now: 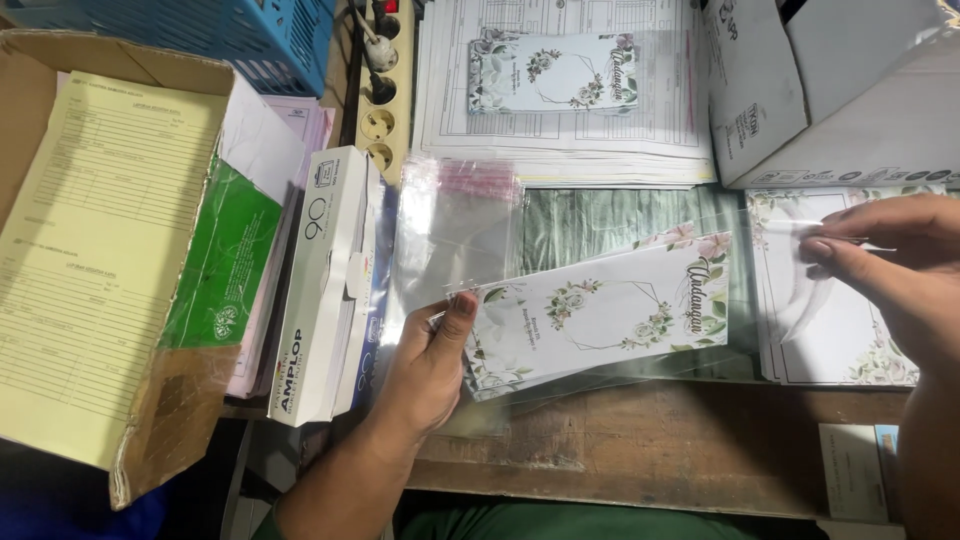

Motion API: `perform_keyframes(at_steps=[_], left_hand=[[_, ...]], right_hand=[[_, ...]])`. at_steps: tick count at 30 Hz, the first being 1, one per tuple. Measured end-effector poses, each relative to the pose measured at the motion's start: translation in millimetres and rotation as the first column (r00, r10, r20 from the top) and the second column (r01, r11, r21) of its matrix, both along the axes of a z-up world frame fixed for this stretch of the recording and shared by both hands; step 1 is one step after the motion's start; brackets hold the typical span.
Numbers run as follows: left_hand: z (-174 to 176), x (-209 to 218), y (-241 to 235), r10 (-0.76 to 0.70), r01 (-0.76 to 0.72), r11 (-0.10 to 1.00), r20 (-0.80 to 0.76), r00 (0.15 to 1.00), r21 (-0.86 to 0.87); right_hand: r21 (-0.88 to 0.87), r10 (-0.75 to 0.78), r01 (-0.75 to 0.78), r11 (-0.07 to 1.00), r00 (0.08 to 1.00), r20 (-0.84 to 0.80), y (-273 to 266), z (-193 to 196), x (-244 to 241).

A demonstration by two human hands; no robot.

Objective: Folding printed invitation cards and inserting them into clear plastic sleeves

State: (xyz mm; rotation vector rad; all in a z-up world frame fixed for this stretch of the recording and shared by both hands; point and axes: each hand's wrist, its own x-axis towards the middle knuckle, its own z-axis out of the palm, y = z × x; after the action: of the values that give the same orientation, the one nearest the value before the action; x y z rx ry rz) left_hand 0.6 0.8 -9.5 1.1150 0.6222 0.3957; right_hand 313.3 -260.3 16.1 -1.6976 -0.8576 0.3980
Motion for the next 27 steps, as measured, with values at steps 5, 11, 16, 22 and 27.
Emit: perform_keyframes(at_steps=[5, 11, 16, 22, 27], left_hand=[[7, 0, 2, -0.006, 0.004, 1.0, 0.089, 0.996, 0.016], [13, 2, 2, -0.021, 0.033, 0.986, -0.072, 0.997, 0.163], [19, 3, 1, -0.016, 0.014, 1.0, -0.101, 0.995, -0.021], [35, 5, 5, -0.035, 0.083, 0.987, -0.316, 0.948, 0.138], [38, 4, 1, -0.022, 0.103, 0.961, -0.3, 0.954, 0.257]], right_hand=[[-0.054, 0.012, 0.006, 0.999, 0.947, 0.322, -5, -1, -2], [0.066, 0.103, -0.095, 0.993, 0.986, -0.127, -29, -37, 35], [0.035, 0.21, -0.212, 0.977, 0.908, -0.363, 17, 20, -9], [-0.459, 0.184, -0.366, 0.809, 0.901, -0.394, 37, 26, -34], [-0.859, 0.515, -0.321, 0.399, 0.853, -0.079, 45, 29, -65]])
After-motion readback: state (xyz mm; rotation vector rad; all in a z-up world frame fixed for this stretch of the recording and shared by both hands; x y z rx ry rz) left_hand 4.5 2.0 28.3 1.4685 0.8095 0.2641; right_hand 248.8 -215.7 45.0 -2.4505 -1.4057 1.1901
